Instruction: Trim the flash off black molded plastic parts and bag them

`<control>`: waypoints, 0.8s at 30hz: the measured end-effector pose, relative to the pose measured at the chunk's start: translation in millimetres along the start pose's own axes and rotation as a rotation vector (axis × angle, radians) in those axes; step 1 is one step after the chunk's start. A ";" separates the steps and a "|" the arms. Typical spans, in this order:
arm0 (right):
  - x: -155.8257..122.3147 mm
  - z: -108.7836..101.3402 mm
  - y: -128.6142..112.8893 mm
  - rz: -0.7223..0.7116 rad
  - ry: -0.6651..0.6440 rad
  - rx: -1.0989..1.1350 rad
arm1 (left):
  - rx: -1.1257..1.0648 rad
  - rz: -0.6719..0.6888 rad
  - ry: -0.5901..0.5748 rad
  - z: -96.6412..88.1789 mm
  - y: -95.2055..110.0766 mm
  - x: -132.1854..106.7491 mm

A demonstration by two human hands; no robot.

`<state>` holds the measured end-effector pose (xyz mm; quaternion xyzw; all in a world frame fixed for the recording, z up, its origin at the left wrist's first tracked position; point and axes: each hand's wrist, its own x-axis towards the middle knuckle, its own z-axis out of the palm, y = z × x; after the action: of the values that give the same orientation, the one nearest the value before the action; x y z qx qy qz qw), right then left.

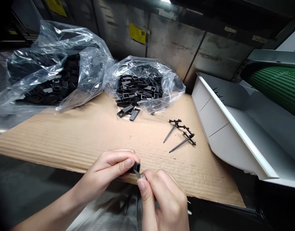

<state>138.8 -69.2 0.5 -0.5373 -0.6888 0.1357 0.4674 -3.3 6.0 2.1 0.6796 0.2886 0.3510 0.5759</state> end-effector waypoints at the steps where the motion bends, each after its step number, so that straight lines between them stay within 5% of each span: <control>1: 0.5 -1.0 1.3 -0.013 -0.008 -0.017 | -0.001 -0.006 -0.007 -0.2 0.8 0.3; 7: 3.0 -7.2 10.9 -0.069 -0.011 -0.201 | -0.045 -0.022 -0.037 0.3 2.6 0.5; 16: 0.0 0.8 -3.8 0.016 0.003 0.038 | -0.078 -0.064 -0.034 -0.7 -0.7 -0.6; 24: 3.8 -3.7 0.9 -0.073 -0.050 -0.101 | -0.119 -0.077 -0.051 -1.9 0.2 0.7</control>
<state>142.4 -66.7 3.7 -0.5311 -0.7253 0.0971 0.4271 -4.4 7.6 2.6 0.6414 0.2783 0.3276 0.6355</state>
